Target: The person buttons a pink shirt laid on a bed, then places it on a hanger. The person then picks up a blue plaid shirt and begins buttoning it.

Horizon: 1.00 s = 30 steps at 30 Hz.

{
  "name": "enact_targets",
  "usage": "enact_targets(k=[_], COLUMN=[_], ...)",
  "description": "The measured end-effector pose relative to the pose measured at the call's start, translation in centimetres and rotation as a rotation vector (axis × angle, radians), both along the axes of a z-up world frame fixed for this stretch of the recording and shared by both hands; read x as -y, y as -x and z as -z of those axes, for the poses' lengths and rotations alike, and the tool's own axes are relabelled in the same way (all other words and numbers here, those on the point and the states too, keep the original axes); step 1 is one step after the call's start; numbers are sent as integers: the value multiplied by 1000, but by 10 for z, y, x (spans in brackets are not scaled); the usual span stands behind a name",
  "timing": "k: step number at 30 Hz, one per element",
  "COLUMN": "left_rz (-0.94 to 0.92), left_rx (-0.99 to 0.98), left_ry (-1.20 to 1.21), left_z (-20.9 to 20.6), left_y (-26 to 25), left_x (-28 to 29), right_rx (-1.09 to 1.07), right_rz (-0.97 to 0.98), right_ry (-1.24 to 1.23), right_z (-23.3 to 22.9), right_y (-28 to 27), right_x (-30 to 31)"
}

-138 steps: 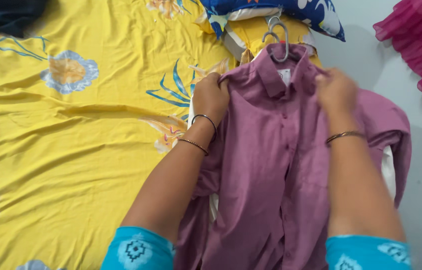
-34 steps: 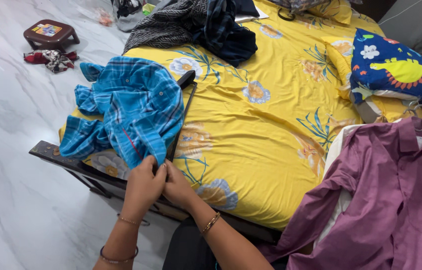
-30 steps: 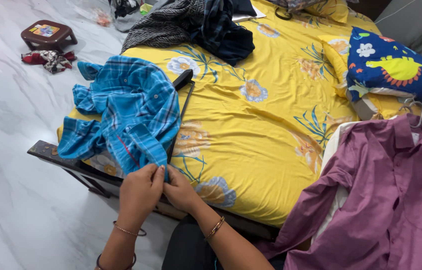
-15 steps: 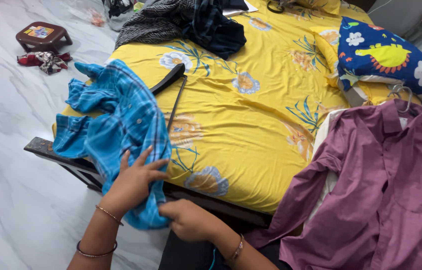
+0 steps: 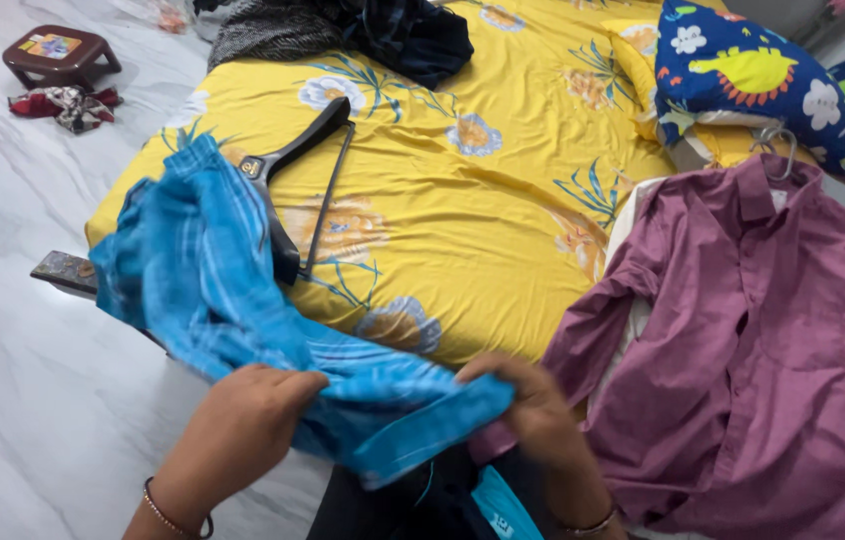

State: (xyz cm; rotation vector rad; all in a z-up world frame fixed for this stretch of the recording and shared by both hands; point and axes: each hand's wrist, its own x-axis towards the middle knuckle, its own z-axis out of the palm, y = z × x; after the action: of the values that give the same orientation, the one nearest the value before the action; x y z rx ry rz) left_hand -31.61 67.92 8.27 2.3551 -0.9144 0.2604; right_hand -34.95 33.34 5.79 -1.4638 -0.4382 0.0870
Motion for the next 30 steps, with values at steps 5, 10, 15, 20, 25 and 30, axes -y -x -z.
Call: enact_targets(k=[5,10,15,20,25,30], left_rz=[187,121,342,178,345,370], left_rx=[-92,-91,-16,-425,-648,-795], left_ry=[256,328,428,45,720,963], left_z=[-34,-53,-58,-27,-2,-3], left_y=[30,20,19,3,-14,-18], left_x=[44,87,124,177,188,186], right_rx=[194,389,547,603,248,-288], right_rz=[551,895,863,803,827,625], right_ry=[38,305,508,523,168,-64], right_z=[-27,-64,-83,-64,18,144], right_y=[16,35,31,15,10,48], right_x=[34,42,27,13,6,-9])
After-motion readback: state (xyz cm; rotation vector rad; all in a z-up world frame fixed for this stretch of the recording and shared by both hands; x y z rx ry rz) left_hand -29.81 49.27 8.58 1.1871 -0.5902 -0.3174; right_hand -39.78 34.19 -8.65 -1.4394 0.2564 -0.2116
